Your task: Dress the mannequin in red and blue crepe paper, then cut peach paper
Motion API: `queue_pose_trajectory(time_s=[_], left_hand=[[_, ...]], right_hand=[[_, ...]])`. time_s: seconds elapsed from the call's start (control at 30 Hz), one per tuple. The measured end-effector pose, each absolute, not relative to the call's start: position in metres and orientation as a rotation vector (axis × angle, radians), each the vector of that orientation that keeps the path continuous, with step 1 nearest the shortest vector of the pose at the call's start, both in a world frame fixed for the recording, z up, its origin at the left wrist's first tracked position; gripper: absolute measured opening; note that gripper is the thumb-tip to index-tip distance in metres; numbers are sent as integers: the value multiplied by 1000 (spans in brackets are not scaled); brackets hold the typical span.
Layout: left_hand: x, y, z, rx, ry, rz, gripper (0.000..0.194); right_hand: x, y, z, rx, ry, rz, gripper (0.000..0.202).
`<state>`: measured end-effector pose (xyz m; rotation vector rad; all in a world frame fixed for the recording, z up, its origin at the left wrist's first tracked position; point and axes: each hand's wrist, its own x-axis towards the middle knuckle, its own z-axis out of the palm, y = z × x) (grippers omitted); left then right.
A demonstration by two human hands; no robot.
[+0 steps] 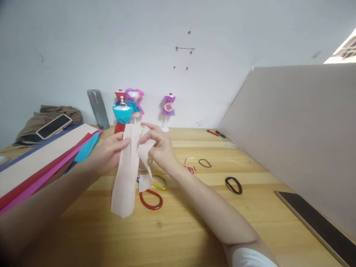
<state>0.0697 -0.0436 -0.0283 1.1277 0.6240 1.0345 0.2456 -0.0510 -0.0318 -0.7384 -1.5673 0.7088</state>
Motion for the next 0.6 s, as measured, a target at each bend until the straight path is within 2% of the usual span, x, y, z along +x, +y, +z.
queue_pose_trajectory(time_s=[0.13,0.23,0.3,0.43,0.6], left_hand=[[74,-50,-25,1182,609,957,54],[74,-50,-24,1208,589,932,58],[72,-48,-24,1220,601,914,55],[66,-46,-24,1265,660,882,46],[61,-47,-19,1341,756,937,37]], right_hand=[[245,-55,-30,-727,-1624,710,10],[245,-57,-30,-707,-1639,763,10],[244,-57,-29,-701,-1617,813,11],[244,-56,-28,-691,-1447,968,31],[248,-55,-27,-720,-1425,1137,42]])
